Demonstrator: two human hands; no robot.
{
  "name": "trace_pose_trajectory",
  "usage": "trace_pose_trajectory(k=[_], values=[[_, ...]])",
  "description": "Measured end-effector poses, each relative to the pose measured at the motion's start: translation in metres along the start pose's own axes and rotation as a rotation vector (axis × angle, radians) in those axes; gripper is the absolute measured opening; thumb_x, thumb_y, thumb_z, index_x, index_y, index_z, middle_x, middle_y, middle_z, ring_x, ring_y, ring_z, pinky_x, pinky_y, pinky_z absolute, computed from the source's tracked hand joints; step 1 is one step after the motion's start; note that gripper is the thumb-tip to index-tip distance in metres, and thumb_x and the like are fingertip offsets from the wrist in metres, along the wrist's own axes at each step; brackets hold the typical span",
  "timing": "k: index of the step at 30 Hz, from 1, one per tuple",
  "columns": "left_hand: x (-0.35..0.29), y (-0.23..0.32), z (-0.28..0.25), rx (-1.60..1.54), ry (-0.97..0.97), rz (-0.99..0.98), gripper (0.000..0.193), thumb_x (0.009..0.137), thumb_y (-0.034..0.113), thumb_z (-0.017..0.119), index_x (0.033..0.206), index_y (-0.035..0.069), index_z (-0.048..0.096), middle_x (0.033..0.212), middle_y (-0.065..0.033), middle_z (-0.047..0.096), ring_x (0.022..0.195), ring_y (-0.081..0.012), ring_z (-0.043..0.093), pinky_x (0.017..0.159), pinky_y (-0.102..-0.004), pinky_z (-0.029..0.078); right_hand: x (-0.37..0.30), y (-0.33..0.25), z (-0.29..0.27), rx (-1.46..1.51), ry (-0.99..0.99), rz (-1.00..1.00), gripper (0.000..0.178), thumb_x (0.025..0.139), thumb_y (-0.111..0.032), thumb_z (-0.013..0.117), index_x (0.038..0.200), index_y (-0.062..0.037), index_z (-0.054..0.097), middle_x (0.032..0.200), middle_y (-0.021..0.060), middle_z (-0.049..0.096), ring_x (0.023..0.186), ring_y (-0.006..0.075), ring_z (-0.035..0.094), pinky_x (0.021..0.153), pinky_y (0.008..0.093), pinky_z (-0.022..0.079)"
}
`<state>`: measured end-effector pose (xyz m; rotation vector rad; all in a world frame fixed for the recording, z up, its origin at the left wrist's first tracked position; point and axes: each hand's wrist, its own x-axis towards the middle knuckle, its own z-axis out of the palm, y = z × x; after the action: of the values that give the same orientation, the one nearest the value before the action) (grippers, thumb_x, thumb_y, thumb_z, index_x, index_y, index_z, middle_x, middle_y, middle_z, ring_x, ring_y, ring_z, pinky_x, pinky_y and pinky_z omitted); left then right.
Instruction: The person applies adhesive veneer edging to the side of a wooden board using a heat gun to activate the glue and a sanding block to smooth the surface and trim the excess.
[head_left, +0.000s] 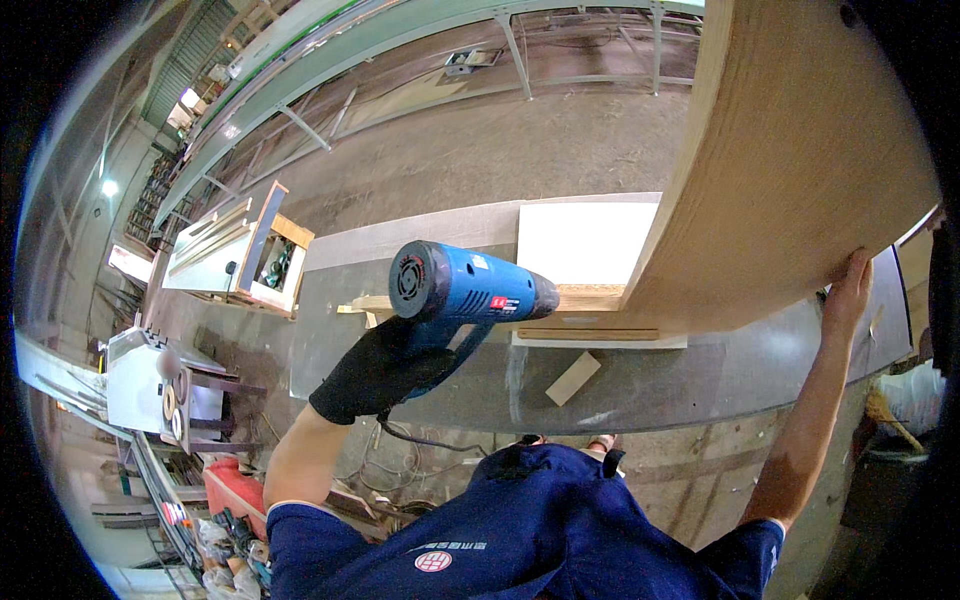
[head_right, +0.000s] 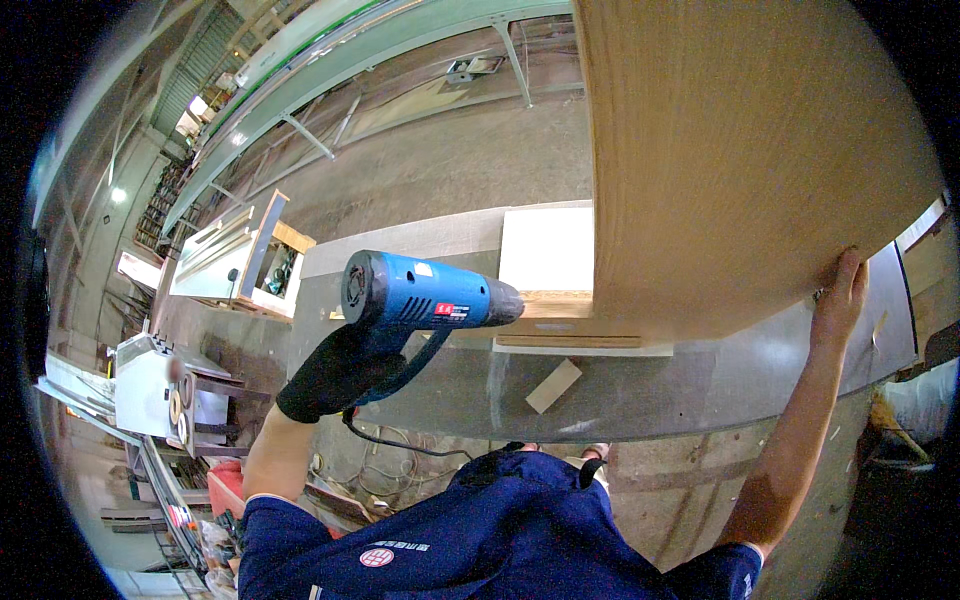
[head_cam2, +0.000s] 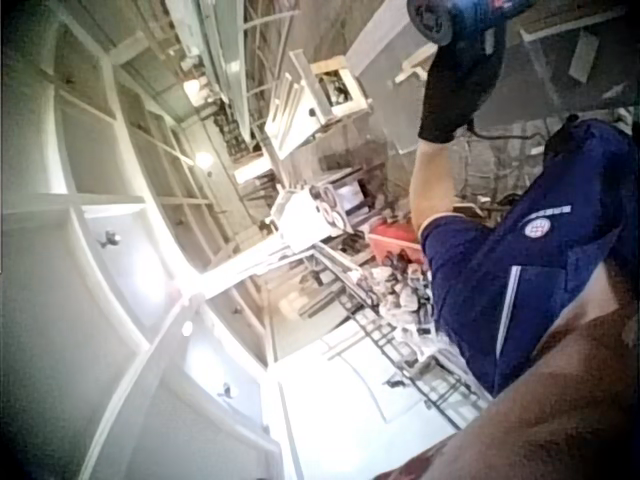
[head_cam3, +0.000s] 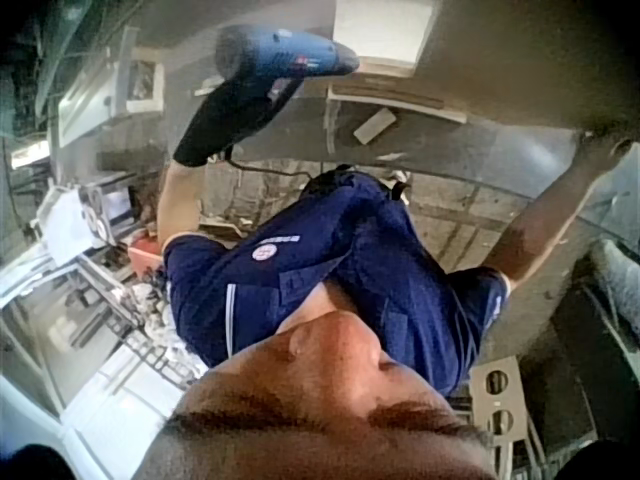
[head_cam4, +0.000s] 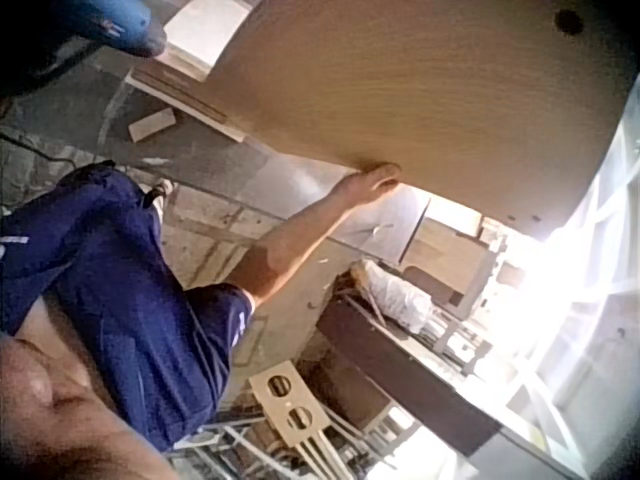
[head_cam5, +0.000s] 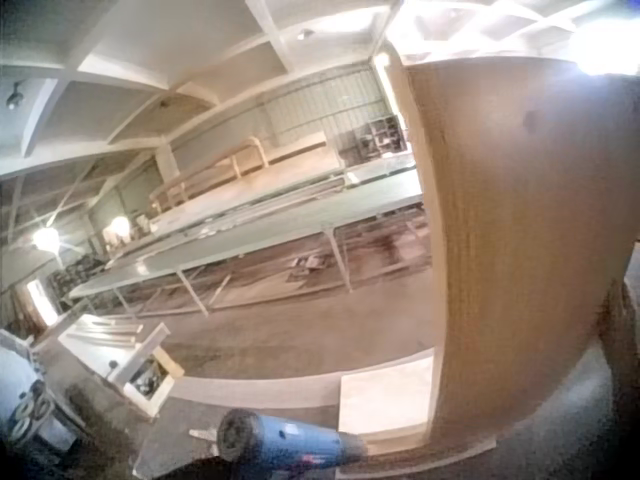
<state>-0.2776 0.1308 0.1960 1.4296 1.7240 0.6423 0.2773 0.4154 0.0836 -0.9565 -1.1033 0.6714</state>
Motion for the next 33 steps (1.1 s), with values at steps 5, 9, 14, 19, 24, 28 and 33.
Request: trace_pose_trajectory(k=[5,9,14,19,24,28,33], values=[[0.016,0.019,0.018,-0.033,-0.038,0.013,0.051,0.085,0.019,0.075,0.129,0.003,0.055,0.109,-0.0122,0.067,0.099,-0.0212,0.063,0.091,-0.0359,0.05,0.002,0.001,-0.003,-0.012,0.001,-0.005,0.06,0.1,-0.046,0.052,0.138,-0.0011,0.046,0.133,0.0072,0.054,0.12,0.0197,0.05,0.102,0.0341,0.038],[0.026,0.024,0.03,-0.008,-0.047,0.198,0.05,0.086,0.022,0.074,0.128,0.003,0.055,0.11,-0.0139,0.067,0.101,-0.0225,0.065,0.09,-0.0365,0.051,-0.002,-0.002,0.001,-0.001,0.025,0.034,0.059,0.1,-0.046,0.052,0.138,-0.0005,0.046,0.133,0.0077,0.054,0.121,0.0199,0.05,0.103,0.0343,0.038],[0.033,0.026,0.037,-0.019,-0.076,0.21,0.051,0.087,0.025,0.072,0.13,0.003,0.054,0.116,-0.0161,0.067,0.107,-0.0255,0.064,0.094,-0.038,0.05,-0.001,-0.004,0.001,-0.005,0.01,0.042,0.058,0.1,-0.045,0.052,0.138,-0.0011,0.047,0.134,0.0079,0.053,0.121,0.0203,0.05,0.104,0.0347,0.038],[0.032,0.037,0.034,0.185,-0.08,0.243,0.049,0.088,0.018,0.071,0.131,0.003,0.051,0.123,-0.0184,0.063,0.115,-0.0301,0.062,0.099,-0.04,0.05,-0.003,-0.003,0.003,0.016,0.018,0.018,0.058,0.101,-0.045,0.052,0.138,-0.0017,0.045,0.135,0.0075,0.051,0.123,0.0203,0.048,0.104,0.0351,0.038],[0.018,0.011,0.013,0.349,-0.022,0.245,0.05,0.086,0.029,0.071,0.126,0.004,0.056,0.108,-0.0227,0.067,0.101,-0.0321,0.066,0.09,-0.0386,0.051,0.002,0.002,-0.004,-0.033,-0.003,-0.016,0.059,0.101,-0.045,0.051,0.14,-0.0015,0.044,0.135,0.0076,0.052,0.123,0.0206,0.048,0.104,0.0355,0.037],[0.005,0.011,-0.001,0.321,0.0,0.14,0.049,0.086,0.03,0.071,0.125,0.004,0.057,0.104,-0.0217,0.067,0.096,-0.0305,0.067,0.086,-0.0389,0.051,0.001,0.002,-0.002,0.018,0.019,0.018,0.059,0.101,-0.044,0.051,0.14,-0.0001,0.044,0.135,0.009,0.052,0.123,0.0216,0.048,0.105,0.0358,0.037],[-0.006,-0.008,-0.011,0.251,0.06,0.097,0.05,0.086,0.027,0.073,0.127,0.003,0.055,0.1,-0.0169,0.069,0.091,-0.0263,0.067,0.083,-0.0376,0.052,0.006,0.011,-0.013,-0.038,0.033,0.03,0.06,0.102,-0.044,0.049,0.141,0.0014,0.043,0.137,0.0101,0.051,0.123,0.0221,0.048,0.105,0.0361,0.036]])
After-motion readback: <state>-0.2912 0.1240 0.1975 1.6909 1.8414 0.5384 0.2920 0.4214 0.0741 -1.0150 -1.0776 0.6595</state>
